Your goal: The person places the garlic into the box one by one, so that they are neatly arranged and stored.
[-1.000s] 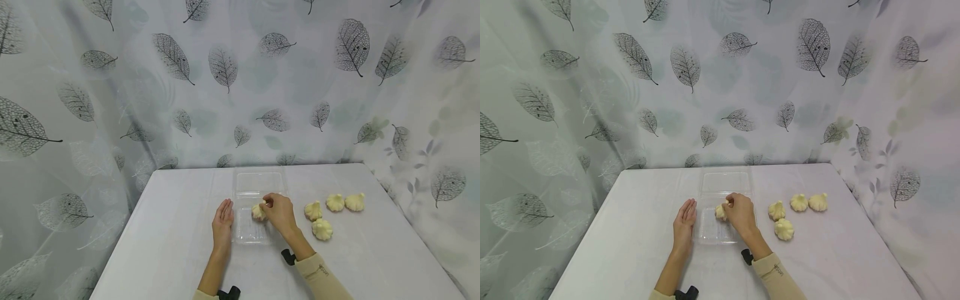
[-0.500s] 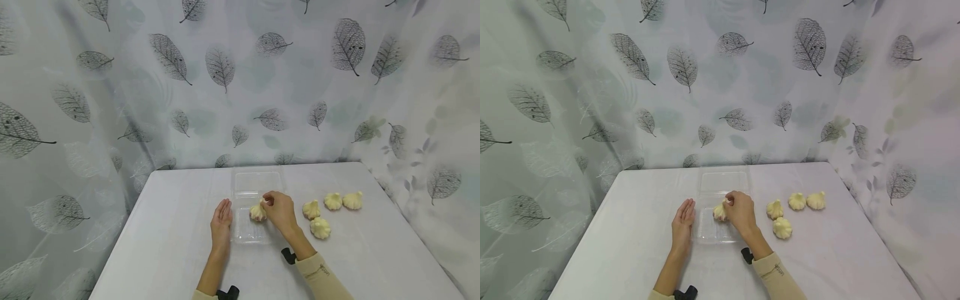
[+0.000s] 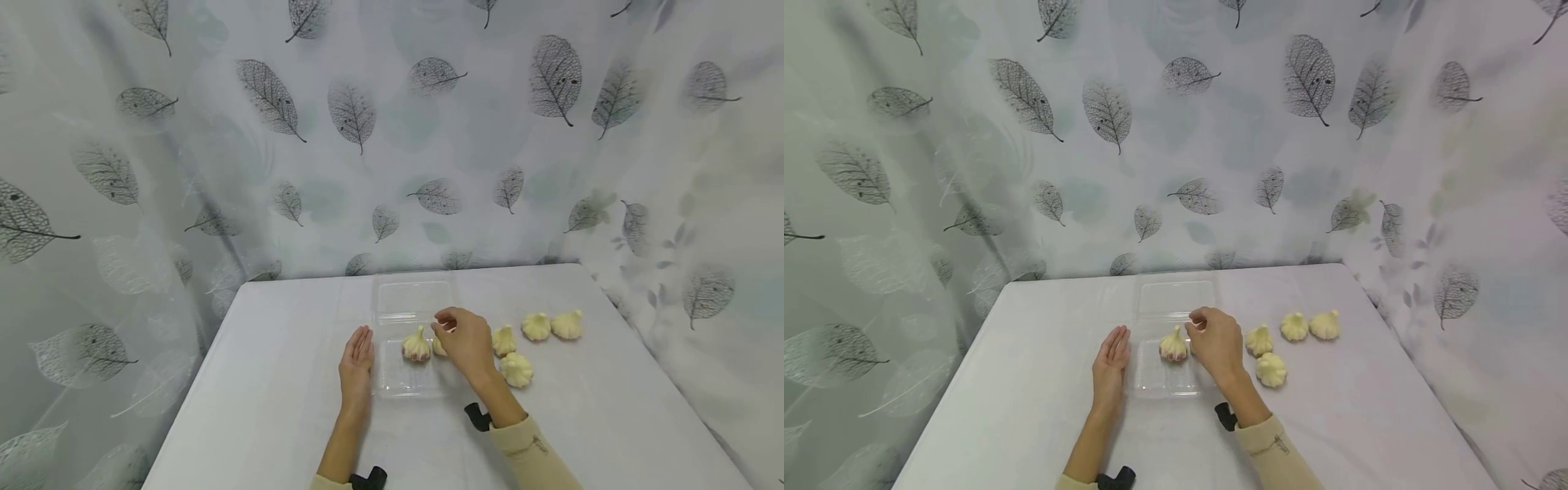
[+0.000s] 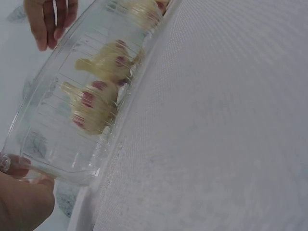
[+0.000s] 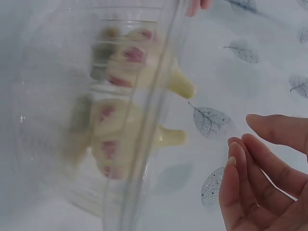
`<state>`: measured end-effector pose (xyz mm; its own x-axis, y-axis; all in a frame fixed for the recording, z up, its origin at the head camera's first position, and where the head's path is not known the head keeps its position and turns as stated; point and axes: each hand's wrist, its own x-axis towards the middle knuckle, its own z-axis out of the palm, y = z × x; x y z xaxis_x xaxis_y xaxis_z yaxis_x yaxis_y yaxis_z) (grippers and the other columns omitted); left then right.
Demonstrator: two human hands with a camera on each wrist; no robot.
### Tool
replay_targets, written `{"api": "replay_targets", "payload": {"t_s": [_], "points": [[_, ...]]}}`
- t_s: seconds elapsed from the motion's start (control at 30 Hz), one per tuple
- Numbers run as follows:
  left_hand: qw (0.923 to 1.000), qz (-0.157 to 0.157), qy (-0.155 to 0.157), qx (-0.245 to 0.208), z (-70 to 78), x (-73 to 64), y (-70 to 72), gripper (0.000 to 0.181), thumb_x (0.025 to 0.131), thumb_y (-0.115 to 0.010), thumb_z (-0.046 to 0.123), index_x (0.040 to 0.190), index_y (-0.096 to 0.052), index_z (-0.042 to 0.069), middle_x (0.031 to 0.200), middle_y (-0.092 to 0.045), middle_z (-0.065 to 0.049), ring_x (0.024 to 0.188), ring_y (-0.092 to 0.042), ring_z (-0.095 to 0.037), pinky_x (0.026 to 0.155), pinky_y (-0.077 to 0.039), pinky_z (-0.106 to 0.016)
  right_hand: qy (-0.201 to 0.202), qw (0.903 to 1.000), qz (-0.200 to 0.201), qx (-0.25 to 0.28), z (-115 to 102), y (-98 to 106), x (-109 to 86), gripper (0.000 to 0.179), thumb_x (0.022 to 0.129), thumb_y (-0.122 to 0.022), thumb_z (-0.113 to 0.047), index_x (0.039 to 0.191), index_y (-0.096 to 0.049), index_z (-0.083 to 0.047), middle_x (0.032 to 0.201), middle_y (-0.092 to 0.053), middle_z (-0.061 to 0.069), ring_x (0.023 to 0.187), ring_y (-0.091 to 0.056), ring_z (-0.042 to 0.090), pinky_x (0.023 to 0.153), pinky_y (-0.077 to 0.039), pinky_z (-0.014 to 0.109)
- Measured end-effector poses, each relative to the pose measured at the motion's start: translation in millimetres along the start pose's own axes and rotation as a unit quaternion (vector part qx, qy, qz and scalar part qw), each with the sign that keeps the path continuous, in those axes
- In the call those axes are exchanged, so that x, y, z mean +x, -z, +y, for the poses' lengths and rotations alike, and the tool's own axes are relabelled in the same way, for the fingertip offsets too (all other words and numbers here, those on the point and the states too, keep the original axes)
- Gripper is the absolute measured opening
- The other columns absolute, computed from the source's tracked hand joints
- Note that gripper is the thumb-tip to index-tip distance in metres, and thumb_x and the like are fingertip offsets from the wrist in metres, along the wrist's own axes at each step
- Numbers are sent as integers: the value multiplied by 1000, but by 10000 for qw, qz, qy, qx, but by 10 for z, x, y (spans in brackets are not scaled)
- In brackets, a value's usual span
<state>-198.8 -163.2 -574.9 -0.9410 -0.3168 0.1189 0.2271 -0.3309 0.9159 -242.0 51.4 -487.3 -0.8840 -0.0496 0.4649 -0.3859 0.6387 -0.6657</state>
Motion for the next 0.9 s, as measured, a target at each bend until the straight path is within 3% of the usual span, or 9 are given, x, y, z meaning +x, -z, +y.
{"api": "replay_targets", "payload": {"t_s": [0.33,0.9], "points": [[10000,-14,70,51,33,-12,-7,53,106,-44,-10,158,-34,-5,164,-37,-20,154,-34,-31,120,-37,-25,-433,9989,160,43,58,199,-119,14,87,-85,-17,99,-81,-12,87,-77,1,79,-72,18,67,-61,36],[9997,-61,83,231,39,-21,-1,53,107,-43,-8,158,-31,-6,165,-35,-20,154,-33,-32,122,-35,-28,-408,9968,561,-403,216,433,-261,18,81,-89,-13,98,-81,-9,91,-77,9,86,-70,30,69,-55,44]]}}
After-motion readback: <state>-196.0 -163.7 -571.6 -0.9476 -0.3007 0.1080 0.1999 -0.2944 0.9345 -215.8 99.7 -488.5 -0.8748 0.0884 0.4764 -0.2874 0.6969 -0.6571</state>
